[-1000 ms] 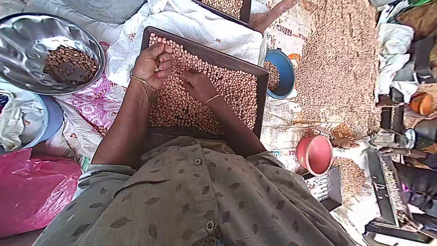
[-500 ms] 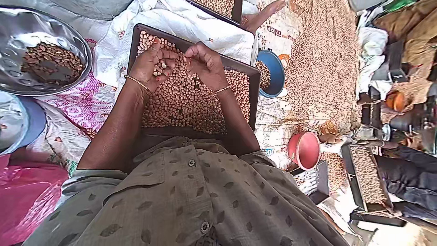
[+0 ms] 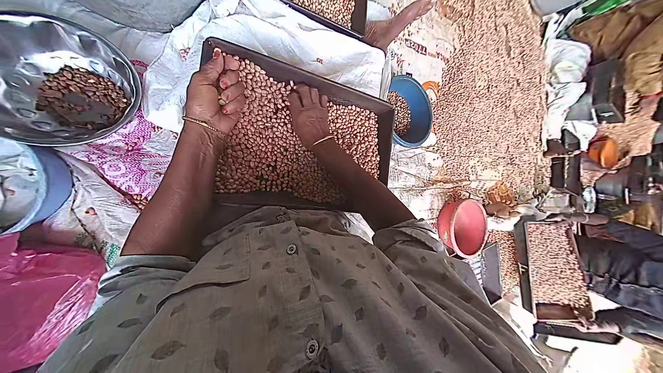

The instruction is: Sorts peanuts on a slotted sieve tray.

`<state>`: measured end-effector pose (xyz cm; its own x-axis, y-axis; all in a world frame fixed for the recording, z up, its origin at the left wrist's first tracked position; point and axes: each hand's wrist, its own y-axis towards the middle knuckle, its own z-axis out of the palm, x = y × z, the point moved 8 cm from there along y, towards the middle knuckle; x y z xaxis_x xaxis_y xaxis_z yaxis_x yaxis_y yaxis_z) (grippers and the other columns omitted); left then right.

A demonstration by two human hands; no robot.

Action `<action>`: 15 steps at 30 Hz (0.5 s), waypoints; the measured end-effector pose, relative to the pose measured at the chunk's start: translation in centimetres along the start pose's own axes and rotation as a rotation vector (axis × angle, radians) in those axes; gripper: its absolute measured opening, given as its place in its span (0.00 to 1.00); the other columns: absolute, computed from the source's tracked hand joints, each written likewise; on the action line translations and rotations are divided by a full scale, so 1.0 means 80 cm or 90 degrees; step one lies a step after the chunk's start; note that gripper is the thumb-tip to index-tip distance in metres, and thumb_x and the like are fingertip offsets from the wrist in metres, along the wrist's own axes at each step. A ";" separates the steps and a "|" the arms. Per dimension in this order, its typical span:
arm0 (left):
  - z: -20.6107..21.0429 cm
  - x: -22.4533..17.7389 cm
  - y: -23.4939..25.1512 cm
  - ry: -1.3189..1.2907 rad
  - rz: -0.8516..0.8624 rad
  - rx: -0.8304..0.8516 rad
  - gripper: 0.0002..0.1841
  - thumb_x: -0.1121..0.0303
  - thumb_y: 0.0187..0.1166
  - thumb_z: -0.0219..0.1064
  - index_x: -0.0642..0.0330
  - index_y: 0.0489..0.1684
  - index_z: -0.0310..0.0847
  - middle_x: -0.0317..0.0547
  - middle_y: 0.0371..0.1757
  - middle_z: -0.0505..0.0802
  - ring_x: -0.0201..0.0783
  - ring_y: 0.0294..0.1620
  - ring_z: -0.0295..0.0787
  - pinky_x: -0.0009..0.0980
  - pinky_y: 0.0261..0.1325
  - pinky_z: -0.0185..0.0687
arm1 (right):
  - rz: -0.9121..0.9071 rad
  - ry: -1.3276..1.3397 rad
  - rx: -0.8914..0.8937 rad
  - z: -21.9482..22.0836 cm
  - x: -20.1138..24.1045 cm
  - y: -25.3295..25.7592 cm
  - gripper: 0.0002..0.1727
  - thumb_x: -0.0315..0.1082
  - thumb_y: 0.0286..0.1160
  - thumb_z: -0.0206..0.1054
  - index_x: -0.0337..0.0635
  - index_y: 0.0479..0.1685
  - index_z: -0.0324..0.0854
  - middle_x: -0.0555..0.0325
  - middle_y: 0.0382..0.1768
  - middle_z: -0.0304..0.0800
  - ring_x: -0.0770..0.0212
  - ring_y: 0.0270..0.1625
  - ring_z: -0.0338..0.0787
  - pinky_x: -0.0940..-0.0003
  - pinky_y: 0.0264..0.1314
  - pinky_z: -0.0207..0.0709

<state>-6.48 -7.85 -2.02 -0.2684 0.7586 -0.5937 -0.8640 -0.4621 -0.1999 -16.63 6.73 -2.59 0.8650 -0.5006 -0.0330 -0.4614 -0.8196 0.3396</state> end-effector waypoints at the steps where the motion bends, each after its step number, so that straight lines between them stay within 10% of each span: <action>1: 0.001 0.000 0.000 -0.001 -0.002 0.002 0.23 0.59 0.97 0.33 0.48 0.33 0.72 0.24 0.14 0.69 0.19 0.08 0.55 0.13 0.11 0.52 | 0.038 -0.013 -0.005 -0.006 -0.024 -0.008 0.15 0.30 0.84 0.58 0.39 0.57 0.90 0.39 0.62 0.89 0.36 0.66 0.86 0.41 0.63 0.78; 4: 0.005 -0.002 -0.001 -0.010 -0.004 0.003 0.22 0.60 0.97 0.34 0.49 0.35 0.73 0.24 0.15 0.70 0.19 0.08 0.56 0.13 0.11 0.52 | 0.179 -0.081 0.028 -0.028 -0.085 -0.041 0.14 0.29 0.83 0.58 0.38 0.55 0.89 0.37 0.58 0.89 0.37 0.55 0.92 0.47 0.45 0.87; 9: 0.004 -0.005 0.000 -0.015 0.002 -0.002 0.20 0.63 0.97 0.36 0.50 0.40 0.75 0.25 0.17 0.71 0.19 0.09 0.57 0.12 0.11 0.54 | 0.400 -0.025 0.151 -0.082 -0.141 -0.068 0.17 0.30 0.80 0.59 0.41 0.64 0.85 0.37 0.73 0.79 0.34 0.58 0.91 0.37 0.51 0.84; 15: 0.001 -0.003 0.002 0.004 0.016 0.010 0.17 0.74 0.89 0.37 0.49 0.43 0.74 0.26 0.19 0.74 0.19 0.11 0.60 0.12 0.13 0.55 | 0.176 0.250 0.044 -0.077 -0.053 -0.018 0.15 0.23 0.74 0.64 0.35 0.56 0.88 0.40 0.63 0.88 0.46 0.61 0.91 0.53 0.62 0.86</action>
<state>-6.58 -8.08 -1.81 -0.2872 0.7439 -0.6034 -0.8639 -0.4732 -0.1722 -18.39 11.74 2.80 0.7115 -0.5699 0.4111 -0.6845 -0.6945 0.2217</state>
